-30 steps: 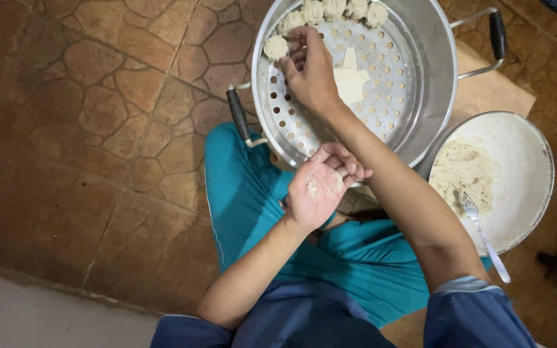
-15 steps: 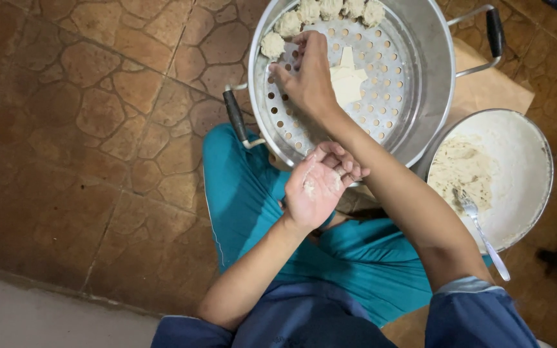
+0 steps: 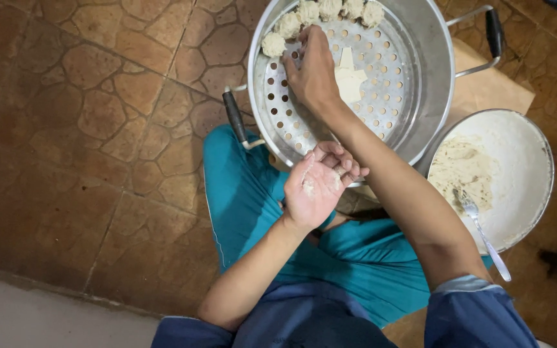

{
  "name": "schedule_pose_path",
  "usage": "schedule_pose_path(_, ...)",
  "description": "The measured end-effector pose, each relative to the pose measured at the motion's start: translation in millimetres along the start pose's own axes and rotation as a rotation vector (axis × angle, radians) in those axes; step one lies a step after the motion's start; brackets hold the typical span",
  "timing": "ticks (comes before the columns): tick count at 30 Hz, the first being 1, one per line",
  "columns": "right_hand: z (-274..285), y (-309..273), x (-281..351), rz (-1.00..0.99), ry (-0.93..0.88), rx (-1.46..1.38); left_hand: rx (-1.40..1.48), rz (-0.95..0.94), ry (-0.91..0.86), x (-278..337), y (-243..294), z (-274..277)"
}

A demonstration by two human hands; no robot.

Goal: Preparing dumplings by scooping filling from a bowl, shaping it by hand, and placing it into a steamer basket.

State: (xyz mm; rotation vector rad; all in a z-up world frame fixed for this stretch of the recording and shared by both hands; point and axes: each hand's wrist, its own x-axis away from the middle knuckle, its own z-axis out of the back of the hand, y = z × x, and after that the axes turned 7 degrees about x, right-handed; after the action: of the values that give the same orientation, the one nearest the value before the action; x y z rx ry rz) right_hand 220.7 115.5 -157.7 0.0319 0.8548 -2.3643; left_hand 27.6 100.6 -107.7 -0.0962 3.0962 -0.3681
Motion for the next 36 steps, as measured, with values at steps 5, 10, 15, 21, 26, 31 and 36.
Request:
schedule_pose_path(5,36,20,-5,0.071,-0.066,0.049,0.018,-0.009,0.025,0,2,0)
schedule_pose_path(10,106,32,10,0.084,-0.276,0.158,0.063,0.018,0.057,0,0,1)
schedule_pose_path(15,123,50,46,0.293,-0.354,0.476,0.027,-0.022,0.065,-1,-2,0)
schedule_pose_path(21,116,53,53,0.288,-0.42,0.517,0.009,-0.026,0.06,-1,-4,-2)
schedule_pose_path(26,105,63,55,0.322,-0.365,0.573,0.002,-0.031,0.061,-1,-6,0)
schedule_pose_path(31,105,62,55,0.295,-0.37,0.591,0.015,-0.03,0.08,-1,-5,1)
schedule_pose_path(36,106,57,56,0.247,-0.384,0.584,0.02,-0.024,0.068,-1,-5,2)
